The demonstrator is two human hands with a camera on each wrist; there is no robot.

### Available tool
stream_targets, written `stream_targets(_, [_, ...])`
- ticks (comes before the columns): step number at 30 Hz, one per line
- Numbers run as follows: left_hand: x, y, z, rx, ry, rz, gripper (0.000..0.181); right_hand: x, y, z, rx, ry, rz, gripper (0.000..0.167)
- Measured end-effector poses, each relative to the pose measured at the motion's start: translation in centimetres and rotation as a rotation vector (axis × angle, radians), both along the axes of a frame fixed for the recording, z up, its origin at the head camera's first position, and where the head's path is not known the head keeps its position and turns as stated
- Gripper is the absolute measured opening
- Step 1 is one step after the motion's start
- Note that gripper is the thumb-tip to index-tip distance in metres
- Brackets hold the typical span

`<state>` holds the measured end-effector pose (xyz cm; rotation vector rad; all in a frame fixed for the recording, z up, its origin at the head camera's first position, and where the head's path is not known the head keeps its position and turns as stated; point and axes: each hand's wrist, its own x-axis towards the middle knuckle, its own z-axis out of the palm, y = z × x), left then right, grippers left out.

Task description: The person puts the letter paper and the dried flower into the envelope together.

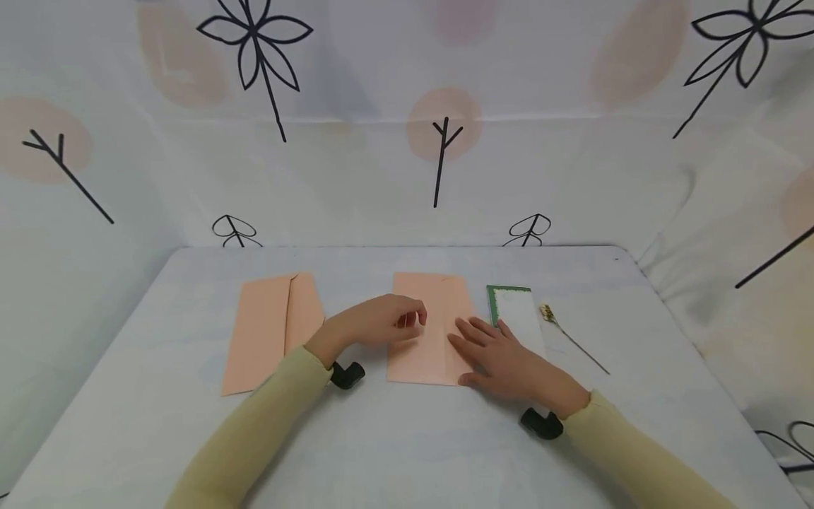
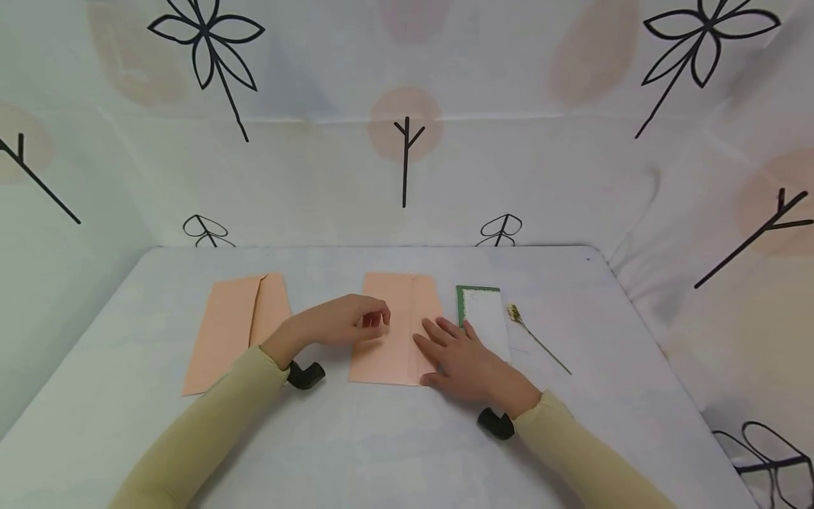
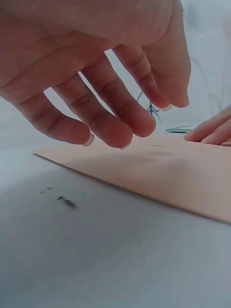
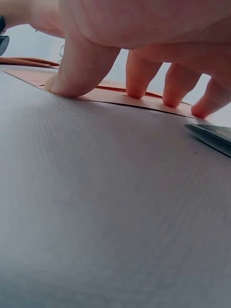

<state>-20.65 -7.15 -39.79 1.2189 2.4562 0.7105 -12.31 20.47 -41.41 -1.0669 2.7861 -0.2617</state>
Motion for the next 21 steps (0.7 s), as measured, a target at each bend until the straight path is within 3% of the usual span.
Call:
stream_targets(9, [-0.7, 1.7, 0.1, -0.037, -0.042, -0.016, 0.015, -0.2, -0.3, 0.1, -0.031, 0.019, 0.037, 0.068])
stream_targets(21, [-1.4, 3.8, -0.2, -0.149, 0.011, -0.004, 0.017, -0.4, -0.3, 0.2, -0.014, 0.042, 0.05, 0.066])
